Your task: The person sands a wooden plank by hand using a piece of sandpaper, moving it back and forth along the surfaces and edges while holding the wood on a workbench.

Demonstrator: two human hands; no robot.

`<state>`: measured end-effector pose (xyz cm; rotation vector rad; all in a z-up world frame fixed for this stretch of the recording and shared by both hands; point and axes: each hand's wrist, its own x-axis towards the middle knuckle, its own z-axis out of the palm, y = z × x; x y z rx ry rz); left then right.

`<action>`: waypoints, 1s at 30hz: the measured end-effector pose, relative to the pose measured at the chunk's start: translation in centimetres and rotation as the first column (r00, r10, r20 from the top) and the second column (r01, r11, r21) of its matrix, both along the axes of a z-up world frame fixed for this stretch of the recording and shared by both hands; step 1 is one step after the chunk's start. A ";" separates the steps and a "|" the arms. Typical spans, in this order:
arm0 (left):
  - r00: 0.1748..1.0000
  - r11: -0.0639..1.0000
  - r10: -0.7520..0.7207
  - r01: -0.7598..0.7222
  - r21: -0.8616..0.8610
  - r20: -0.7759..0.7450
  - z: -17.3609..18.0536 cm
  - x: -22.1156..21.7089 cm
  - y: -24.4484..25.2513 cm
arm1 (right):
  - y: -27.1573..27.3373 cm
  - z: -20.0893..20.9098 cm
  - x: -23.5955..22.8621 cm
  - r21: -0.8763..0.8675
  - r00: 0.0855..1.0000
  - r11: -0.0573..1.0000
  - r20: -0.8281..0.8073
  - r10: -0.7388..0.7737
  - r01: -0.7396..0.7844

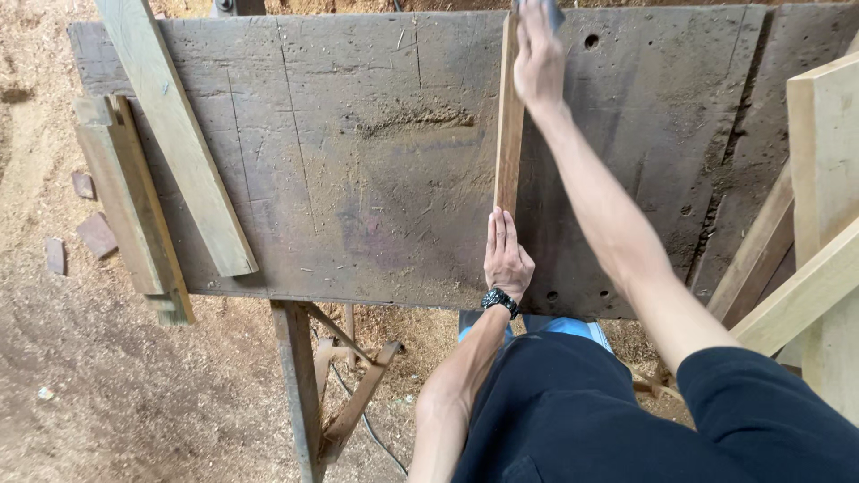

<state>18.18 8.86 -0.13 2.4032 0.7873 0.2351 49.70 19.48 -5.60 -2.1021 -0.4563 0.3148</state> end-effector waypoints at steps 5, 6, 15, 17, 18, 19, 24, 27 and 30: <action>1.000 1.000 0.011 -0.011 -0.013 -0.006 0.5 0.2 0.3 | -5.5 -1.9 -9.1 -0.106 0.924 0.986 0.348 0.159 -0.130; 1.000 1.000 0.010 -0.010 -0.009 0.000 0.4 0.2 0.3 | -5.9 -2.4 -9.7 -0.156 0.910 0.979 0.373 0.183 -0.132; 1.000 1.000 -0.006 0.005 0.007 0.019 0.1 0.0 0.3 | 0.3 -2.6 0.0 0.039 0.983 0.999 0.186 0.008 -0.015; 1.000 1.000 -0.006 0.006 -0.001 0.001 0.1 -0.1 0.2 | -2.4 -2.5 -4.7 0.022 0.991 0.998 0.123 0.051 -0.054; 1.000 1.000 -0.008 0.008 -0.003 0.005 0.0 -0.1 0.3 | -3.9 -1.9 -7.6 -0.015 0.972 0.994 0.205 0.113 -0.112; 1.000 1.000 -0.007 0.007 -0.005 0.006 -0.1 -0.1 0.3 | -5.4 -1.2 -10.4 -0.099 0.947 0.988 0.288 0.144 -0.121; 1.000 1.000 -0.011 0.012 -0.022 0.018 -0.1 -0.4 0.3 | -6.9 -0.7 -12.6 -0.188 0.947 0.975 0.276 0.166 -0.116; 0.999 0.999 -0.009 0.010 -0.031 0.037 0.0 -0.4 0.3 | -3.1 -2.6 -5.3 -0.107 0.964 0.990 0.240 0.114 -0.091; 0.998 0.999 -0.001 0.004 -0.039 0.064 0.1 -0.5 0.4 | 0.2 -2.3 0.2 -0.173 0.949 0.983 0.293 0.115 -0.066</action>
